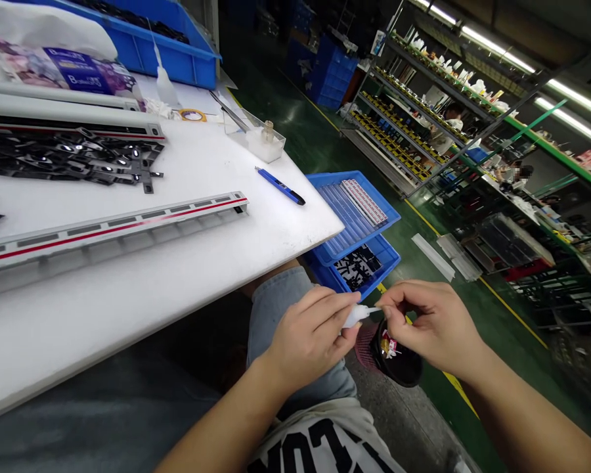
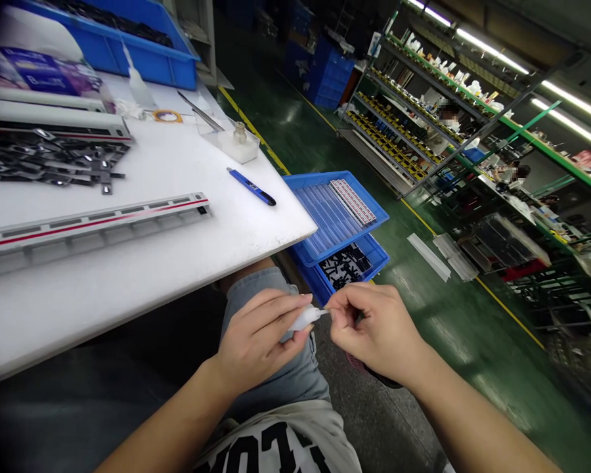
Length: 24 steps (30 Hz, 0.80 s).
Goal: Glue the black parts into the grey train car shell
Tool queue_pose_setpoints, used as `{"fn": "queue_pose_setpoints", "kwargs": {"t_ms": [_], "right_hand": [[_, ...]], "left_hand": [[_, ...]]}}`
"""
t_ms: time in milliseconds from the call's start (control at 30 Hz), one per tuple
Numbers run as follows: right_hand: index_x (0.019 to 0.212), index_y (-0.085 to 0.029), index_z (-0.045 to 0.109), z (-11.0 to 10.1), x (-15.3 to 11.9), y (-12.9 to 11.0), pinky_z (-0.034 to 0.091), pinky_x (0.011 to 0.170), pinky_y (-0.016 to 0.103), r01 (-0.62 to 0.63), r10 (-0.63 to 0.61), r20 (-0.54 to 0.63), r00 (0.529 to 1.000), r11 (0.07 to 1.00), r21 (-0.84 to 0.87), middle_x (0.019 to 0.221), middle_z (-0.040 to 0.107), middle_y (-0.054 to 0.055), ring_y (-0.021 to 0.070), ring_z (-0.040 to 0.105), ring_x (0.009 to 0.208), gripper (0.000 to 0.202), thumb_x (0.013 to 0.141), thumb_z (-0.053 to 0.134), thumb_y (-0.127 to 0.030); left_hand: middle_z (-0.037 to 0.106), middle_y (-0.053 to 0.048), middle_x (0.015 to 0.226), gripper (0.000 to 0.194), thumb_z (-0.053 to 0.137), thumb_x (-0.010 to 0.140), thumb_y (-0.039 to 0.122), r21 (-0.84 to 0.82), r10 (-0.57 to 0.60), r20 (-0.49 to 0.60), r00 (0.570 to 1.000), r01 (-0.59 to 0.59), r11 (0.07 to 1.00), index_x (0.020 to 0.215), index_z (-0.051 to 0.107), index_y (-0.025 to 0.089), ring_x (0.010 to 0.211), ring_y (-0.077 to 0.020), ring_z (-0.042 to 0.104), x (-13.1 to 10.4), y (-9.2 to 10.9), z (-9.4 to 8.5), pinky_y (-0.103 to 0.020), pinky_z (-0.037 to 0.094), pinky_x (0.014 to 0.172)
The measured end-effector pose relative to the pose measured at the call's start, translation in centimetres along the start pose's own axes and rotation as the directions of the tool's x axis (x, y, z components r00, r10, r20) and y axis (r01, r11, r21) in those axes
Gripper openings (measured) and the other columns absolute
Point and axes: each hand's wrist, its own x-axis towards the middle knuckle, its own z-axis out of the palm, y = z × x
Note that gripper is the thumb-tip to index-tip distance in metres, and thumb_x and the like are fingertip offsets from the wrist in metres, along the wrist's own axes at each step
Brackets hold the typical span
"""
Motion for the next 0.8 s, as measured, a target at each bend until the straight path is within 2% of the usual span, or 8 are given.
{"fn": "queue_pose_setpoints", "kwargs": {"t_ms": [167, 300, 467, 600, 700, 800], "right_hand": [[0.072, -0.018, 0.061, 0.5, 0.0, -0.2, 0.039, 0.056, 0.019, -0.027, 0.027, -0.047, 0.999, 0.999, 0.017, 0.062, 0.058, -0.007, 0.0052, 0.051, 0.055, 0.013, 0.076, 0.058, -0.006], [0.07, -0.018, 0.061, 1.3, -0.2, -0.5, 0.038, 0.054, 0.018, -0.111, 0.115, -0.13, 0.985, 0.993, 0.037, 0.058, 0.055, -0.007, 0.0052, 0.049, 0.053, 0.013, 0.075, 0.059, -0.006], [0.073, -0.019, 0.064, 1.8, -0.5, -0.5, 0.039, 0.052, 0.02, -0.222, 0.241, -0.095, 0.966, 0.959, 0.176, 0.057, 0.057, -0.006, 0.0067, 0.05, 0.051, 0.01, 0.08, 0.059, -0.014], [0.073, -0.018, 0.063, 2.0, -0.5, -0.7, 0.038, 0.047, 0.02, -0.322, 0.35, -0.035, 0.936, 0.894, 0.312, 0.054, 0.057, -0.006, 0.0067, 0.048, 0.046, 0.009, 0.081, 0.058, -0.015], [0.075, -0.018, 0.062, 2.5, -0.3, -1.0, 0.038, 0.044, 0.019, -0.388, 0.433, 0.004, 0.901, 0.804, 0.45, 0.051, 0.056, -0.006, 0.0074, 0.049, 0.044, 0.008, 0.081, 0.058, -0.016], [0.077, -0.018, 0.061, 3.2, -0.1, -1.3, 0.041, 0.045, 0.018, -0.4, 0.48, 0.005, 0.877, 0.727, 0.558, 0.051, 0.057, -0.005, 0.0085, 0.053, 0.044, 0.007, 0.083, 0.058, -0.019]], "left_hand": [[0.076, -0.011, 0.105, 0.034, 0.072, 0.078, 0.008, 0.043, 0.02, -0.013, 1.0, -0.02, 0.999, 0.112, 0.065, 0.011, 0.089, -0.0206, 0.065, -0.2, 0.0, 0.2, -0.036, 0.061, 0.08], [0.076, -0.011, 0.104, 0.035, 0.073, 0.077, 0.008, 0.083, 0.03, -0.009, 1.0, -0.029, 0.996, 0.112, 0.065, 0.011, 0.089, -0.0213, 0.065, -0.4, 0.1, 0.3, -0.036, 0.061, 0.08], [0.076, -0.012, 0.102, 0.037, 0.075, 0.075, 0.007, 0.113, 0.043, -0.047, 0.998, -0.038, 0.993, 0.11, 0.065, 0.009, 0.088, -0.0218, 0.066, -0.5, 0.1, 0.3, -0.036, 0.061, 0.078], [0.076, -0.012, 0.102, 0.039, 0.076, 0.074, 0.006, 0.125, 0.041, -0.052, 0.998, -0.035, 0.992, 0.111, 0.065, 0.009, 0.088, -0.0219, 0.066, -0.6, 0.2, 0.4, -0.036, 0.061, 0.078], [0.076, -0.013, 0.102, 0.041, 0.076, 0.074, 0.006, 0.141, 0.04, -0.076, 0.996, -0.029, 0.99, 0.114, 0.064, 0.008, 0.088, -0.0221, 0.066, -0.7, 0.3, 0.6, -0.036, 0.061, 0.078], [0.076, -0.014, 0.102, 0.041, 0.077, 0.073, 0.004, 0.154, 0.043, -0.101, 0.994, -0.027, 0.988, 0.112, 0.064, 0.007, 0.088, -0.023, 0.067, -0.9, 0.3, 0.8, -0.037, 0.06, 0.078]]}}
